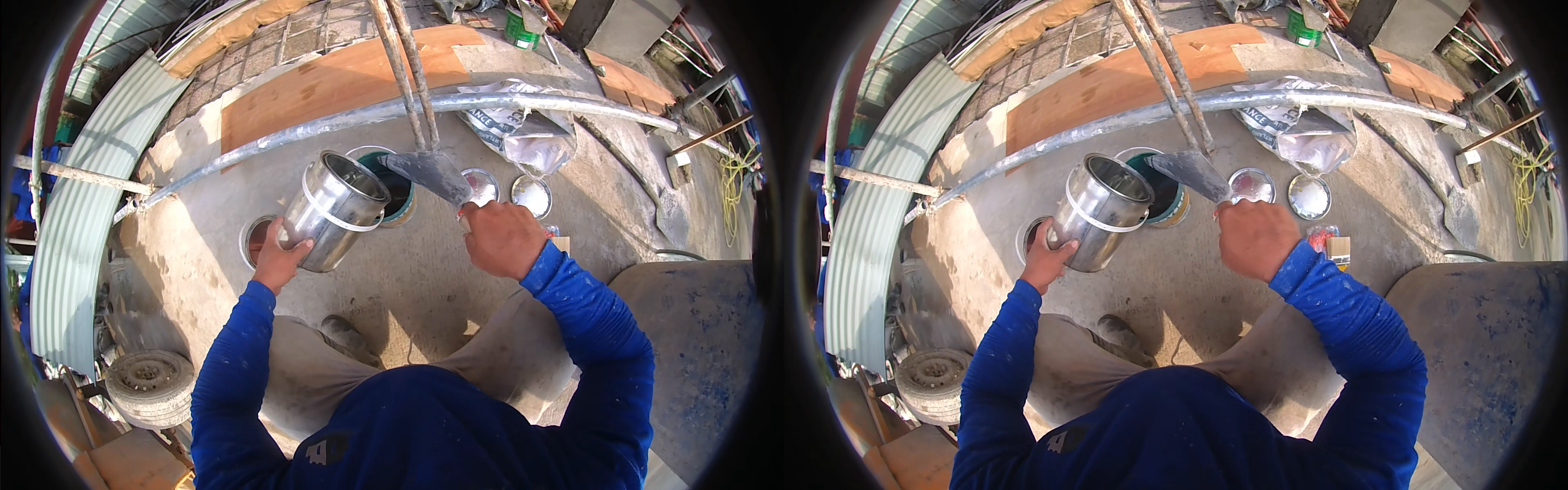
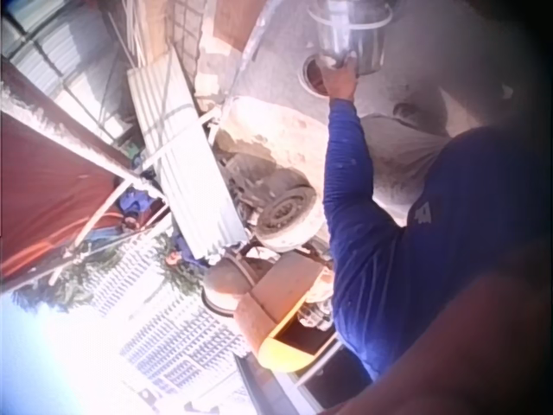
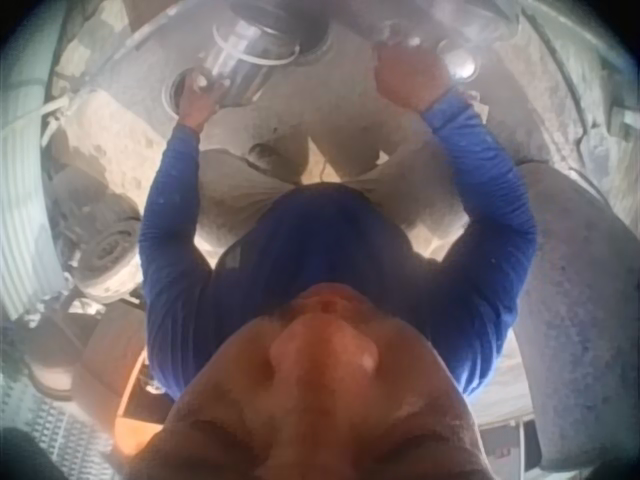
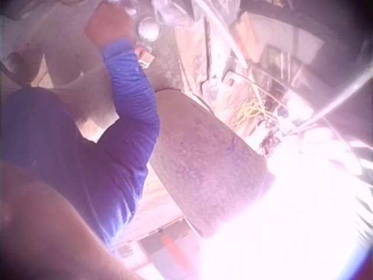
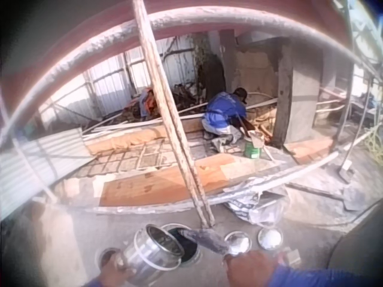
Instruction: The person uses a trowel to scoop white powder from a bag and adds it to a small metal paint can. They then pour liquid from the small can into a larger green bucket and stir the mixture with the trowel. The person repeats the process of adding powder and liquid between containers.
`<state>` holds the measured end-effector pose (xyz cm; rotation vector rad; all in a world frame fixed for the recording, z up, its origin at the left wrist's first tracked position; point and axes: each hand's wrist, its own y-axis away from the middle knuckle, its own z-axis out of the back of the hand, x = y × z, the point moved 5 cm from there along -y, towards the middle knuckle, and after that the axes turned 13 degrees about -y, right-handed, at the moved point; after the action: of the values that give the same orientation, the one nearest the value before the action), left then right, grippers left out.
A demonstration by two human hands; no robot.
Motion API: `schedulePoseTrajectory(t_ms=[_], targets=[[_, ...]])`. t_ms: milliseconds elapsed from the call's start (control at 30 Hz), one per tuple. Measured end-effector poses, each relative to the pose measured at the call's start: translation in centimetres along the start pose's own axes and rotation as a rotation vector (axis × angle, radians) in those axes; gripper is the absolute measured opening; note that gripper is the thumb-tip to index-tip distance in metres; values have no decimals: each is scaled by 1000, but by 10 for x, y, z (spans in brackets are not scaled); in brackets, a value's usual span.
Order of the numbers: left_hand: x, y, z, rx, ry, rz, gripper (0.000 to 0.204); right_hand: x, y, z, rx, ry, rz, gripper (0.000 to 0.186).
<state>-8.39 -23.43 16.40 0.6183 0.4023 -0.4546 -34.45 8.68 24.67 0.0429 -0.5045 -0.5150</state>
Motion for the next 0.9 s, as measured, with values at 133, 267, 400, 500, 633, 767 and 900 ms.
schedulePoseTrajectory(t_ms=[133,267,400,500,633,767,900], targets=[[1,-1,0,-27,1,-25,99,3,3,-5,-3,-46,16,26],[-3,1,1,-15,-10,-8,99,4,7,-7,16,-68,-18,28],[0,-1,0,-26,2,-24,99,3,16,-9,16,-86,-35,32],[5,-3,0,-19,23,-37,99,2,23,-15,71,-130,-100,41],[6,-6,-1,55,26,5,98,-4,35,-27,11,-126,-53,39],[2,-4,0,53,16,21,99,-8,39,-38,36,-180,-78,43],[0,-2,2,54,4,26,99,-10,40,-49,43,-234,-75,46]])
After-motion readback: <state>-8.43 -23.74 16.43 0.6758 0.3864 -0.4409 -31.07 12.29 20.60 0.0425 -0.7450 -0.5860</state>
